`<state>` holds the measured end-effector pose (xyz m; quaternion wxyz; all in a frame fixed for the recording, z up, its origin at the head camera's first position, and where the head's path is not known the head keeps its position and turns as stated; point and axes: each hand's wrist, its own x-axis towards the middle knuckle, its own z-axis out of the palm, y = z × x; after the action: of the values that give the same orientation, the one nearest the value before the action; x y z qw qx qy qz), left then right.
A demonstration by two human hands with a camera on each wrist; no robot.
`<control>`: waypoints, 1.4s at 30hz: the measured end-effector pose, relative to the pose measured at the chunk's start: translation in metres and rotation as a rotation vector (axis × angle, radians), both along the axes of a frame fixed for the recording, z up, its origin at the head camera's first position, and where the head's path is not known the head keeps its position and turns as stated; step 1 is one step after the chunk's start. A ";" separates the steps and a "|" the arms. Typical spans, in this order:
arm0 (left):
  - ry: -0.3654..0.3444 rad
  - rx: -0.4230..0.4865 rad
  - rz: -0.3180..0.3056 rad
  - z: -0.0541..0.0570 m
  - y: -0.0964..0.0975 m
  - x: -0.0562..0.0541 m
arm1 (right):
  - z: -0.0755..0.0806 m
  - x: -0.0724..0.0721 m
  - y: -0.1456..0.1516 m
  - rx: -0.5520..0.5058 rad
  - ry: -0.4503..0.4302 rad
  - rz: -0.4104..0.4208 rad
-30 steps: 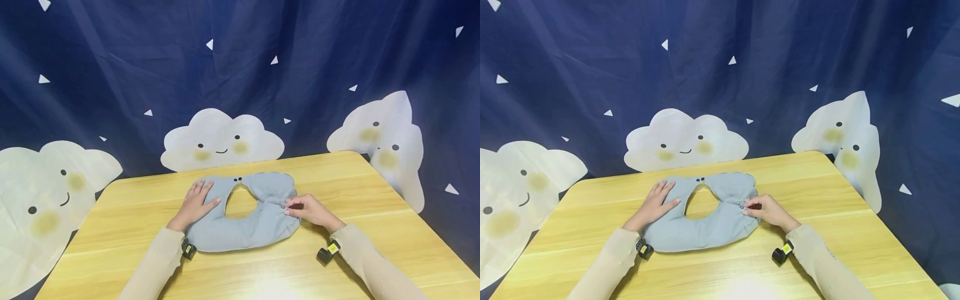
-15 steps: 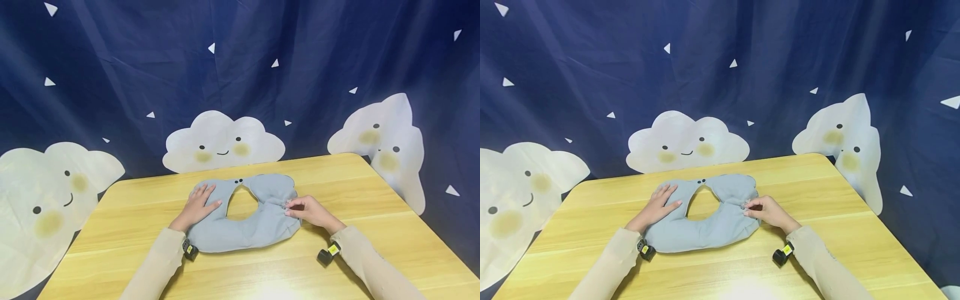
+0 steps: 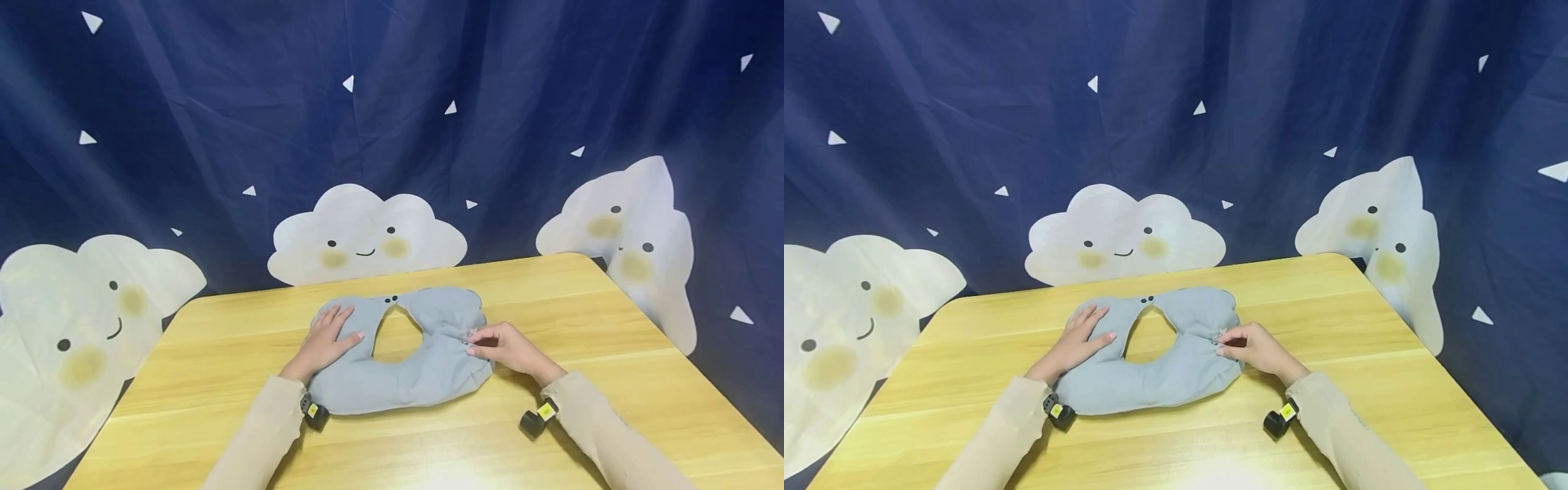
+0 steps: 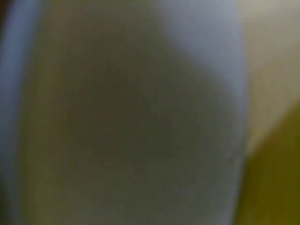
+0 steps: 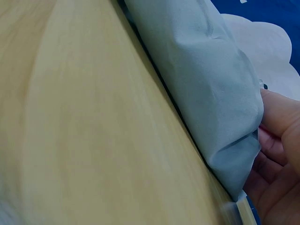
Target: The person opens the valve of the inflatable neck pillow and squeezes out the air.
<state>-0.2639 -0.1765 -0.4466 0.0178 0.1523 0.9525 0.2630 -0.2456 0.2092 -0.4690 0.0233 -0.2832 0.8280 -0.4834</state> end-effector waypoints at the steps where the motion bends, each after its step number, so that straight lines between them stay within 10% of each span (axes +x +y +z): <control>1: 0.000 0.001 0.003 -0.001 0.000 0.000 | 0.000 0.000 0.000 0.001 -0.001 0.000; 42: 0.049 -0.039 0.047 -0.009 0.008 0.000 | 0.000 0.001 0.001 0.003 0.023 0.006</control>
<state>-0.2643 -0.1688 -0.4551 -0.0087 0.1359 0.9609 0.2410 -0.2450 0.2098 -0.4688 0.0155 -0.2912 0.8281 -0.4789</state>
